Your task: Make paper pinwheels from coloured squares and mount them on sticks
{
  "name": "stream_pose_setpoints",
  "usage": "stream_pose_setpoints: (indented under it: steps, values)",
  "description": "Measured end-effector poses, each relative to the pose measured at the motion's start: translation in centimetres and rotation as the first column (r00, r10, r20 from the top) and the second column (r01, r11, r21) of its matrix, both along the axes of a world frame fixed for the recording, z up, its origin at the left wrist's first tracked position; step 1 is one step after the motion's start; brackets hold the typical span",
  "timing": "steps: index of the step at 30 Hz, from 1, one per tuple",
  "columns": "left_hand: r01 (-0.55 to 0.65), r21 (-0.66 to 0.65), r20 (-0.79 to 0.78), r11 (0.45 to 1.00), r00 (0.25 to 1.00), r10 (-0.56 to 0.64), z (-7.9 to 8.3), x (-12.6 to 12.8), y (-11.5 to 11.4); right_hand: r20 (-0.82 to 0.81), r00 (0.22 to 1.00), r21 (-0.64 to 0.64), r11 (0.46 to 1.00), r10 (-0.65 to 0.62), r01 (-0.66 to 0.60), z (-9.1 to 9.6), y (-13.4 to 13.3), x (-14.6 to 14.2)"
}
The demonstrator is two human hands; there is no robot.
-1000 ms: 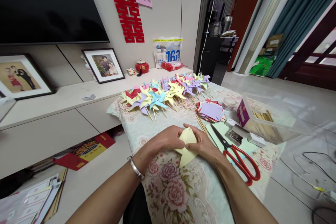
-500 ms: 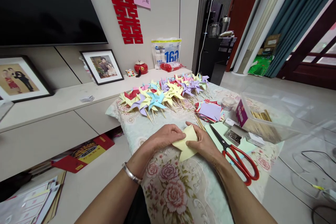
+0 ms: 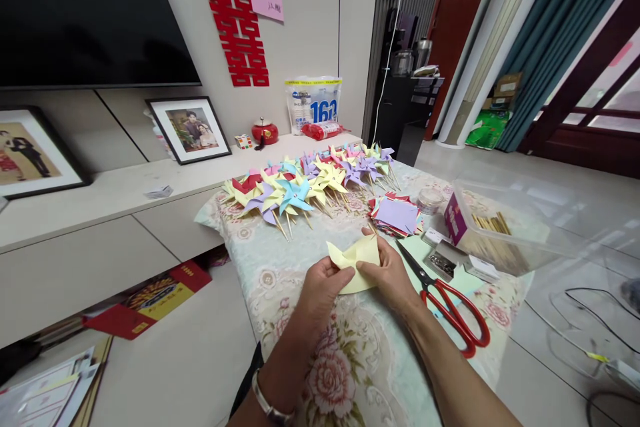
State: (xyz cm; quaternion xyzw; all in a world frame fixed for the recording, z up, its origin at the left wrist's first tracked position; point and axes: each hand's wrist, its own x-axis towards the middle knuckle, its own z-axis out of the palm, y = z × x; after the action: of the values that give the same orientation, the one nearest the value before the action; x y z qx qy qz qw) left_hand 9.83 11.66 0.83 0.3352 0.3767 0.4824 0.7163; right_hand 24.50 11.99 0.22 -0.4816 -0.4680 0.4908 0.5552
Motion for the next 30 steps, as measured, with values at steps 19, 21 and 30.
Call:
stream_pose_setpoints:
  steps: [19,21,30]
  values:
    - [-0.145,-0.048,-0.151,0.988,0.979,0.136,0.7,0.0,0.9,-0.115,0.991,-0.052,0.996,0.061,-0.067,0.2,0.1,-0.4]
    - [-0.138,-0.056,-0.127,0.989,0.983,0.13,0.5,-0.7,1.3,-0.127,0.992,-0.022,1.0,-0.002,0.0,0.4,0.1,-0.2]
    - [-0.07,-0.083,-0.086,0.994,0.994,0.063,0.3,-2.3,2.2,0.107,0.994,0.203,0.979,-0.032,0.01,0.8,-0.4,0.2]
